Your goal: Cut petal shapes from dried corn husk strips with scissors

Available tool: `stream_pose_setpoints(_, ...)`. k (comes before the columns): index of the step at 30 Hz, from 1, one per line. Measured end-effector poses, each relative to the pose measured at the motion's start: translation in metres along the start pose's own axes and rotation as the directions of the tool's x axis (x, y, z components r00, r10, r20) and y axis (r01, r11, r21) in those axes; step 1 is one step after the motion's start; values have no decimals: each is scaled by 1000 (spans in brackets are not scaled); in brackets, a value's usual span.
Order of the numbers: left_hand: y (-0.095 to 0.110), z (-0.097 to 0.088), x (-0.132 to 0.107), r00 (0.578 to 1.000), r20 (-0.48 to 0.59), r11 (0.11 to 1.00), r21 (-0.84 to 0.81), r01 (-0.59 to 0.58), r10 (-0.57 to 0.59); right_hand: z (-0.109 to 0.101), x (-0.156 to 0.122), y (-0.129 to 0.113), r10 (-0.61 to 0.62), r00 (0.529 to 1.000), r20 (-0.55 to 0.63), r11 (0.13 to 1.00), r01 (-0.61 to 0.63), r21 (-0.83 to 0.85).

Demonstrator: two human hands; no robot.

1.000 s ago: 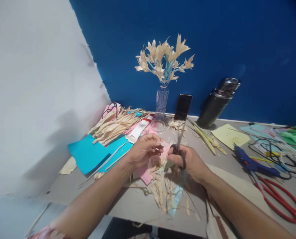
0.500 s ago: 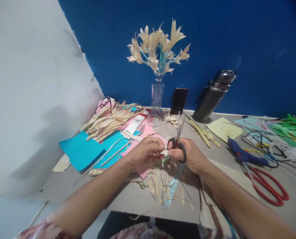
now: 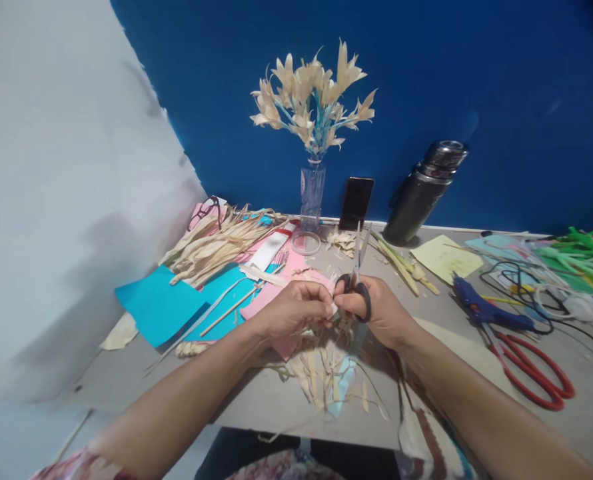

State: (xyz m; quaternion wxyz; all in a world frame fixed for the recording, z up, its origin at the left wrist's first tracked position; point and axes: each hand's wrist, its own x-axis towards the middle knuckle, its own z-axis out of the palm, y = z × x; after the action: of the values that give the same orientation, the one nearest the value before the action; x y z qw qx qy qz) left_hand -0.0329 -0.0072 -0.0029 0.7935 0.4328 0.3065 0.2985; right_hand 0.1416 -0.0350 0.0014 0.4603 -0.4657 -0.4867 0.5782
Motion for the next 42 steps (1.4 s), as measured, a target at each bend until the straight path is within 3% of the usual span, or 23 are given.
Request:
stream_pose_setpoints(4,4,-1,2,978,-167,991,-37,-132,124,4,-2,4,-24,1000,-11,995,23,-100)
stream_pose_setpoints(11,7,-6,2,930,-315,968,-98,-232,191,17,-8,20,21,973,232,980,27,-199)
stream_pose_setpoints(23,7,-3,4,903,-353,960,-44,-278,245,18,-7,25,37,960,277,976,25,-217)
stream_pose_setpoints(36,9,0,1,900,-369,961,-53,-272,234,18,-7,29,106,963,249,988,-72,-140)
stream_pose_setpoints(42,8,-2,1,910,-340,964,-30,-263,237,17,-7,24,62,949,309,985,-7,-175)
